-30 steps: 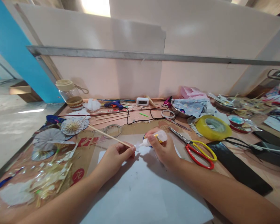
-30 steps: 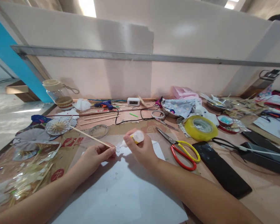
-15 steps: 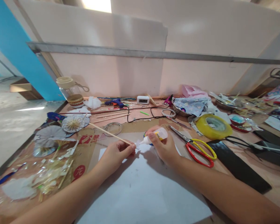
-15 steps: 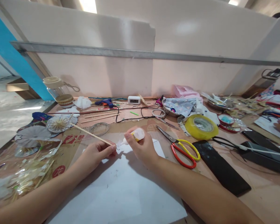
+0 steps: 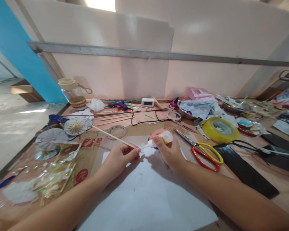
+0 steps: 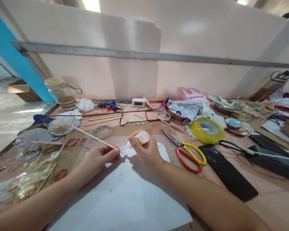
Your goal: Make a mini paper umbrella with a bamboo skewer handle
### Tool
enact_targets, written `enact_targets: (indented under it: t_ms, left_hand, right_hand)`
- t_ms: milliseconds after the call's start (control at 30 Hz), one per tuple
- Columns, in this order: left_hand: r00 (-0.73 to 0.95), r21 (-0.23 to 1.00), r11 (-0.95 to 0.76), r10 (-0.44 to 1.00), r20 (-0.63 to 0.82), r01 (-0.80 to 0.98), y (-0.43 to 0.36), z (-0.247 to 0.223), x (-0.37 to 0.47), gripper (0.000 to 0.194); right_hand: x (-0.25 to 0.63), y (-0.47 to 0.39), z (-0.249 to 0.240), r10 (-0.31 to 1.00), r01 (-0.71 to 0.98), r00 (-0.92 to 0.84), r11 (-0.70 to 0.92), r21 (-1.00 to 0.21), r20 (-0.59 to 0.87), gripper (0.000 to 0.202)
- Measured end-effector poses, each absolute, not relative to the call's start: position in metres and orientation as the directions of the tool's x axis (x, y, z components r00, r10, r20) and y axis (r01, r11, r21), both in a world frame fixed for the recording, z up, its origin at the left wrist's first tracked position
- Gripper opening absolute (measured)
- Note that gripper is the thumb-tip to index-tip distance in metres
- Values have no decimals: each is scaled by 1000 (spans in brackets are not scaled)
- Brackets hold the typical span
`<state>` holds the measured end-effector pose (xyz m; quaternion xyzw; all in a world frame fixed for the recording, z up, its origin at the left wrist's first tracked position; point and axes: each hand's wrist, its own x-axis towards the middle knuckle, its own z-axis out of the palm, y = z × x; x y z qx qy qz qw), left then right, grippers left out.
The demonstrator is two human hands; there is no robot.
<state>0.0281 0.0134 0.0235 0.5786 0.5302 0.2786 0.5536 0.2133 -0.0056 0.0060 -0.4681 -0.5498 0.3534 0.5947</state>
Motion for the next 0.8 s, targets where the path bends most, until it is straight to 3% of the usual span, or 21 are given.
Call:
enact_targets:
  t_ms: [800]
  left_hand:
    - [323, 938, 134, 915, -240, 320, 17, 18, 26, 34]
  right_hand:
    - [213, -6, 6, 938, 110, 84, 327, -939, 337, 36]
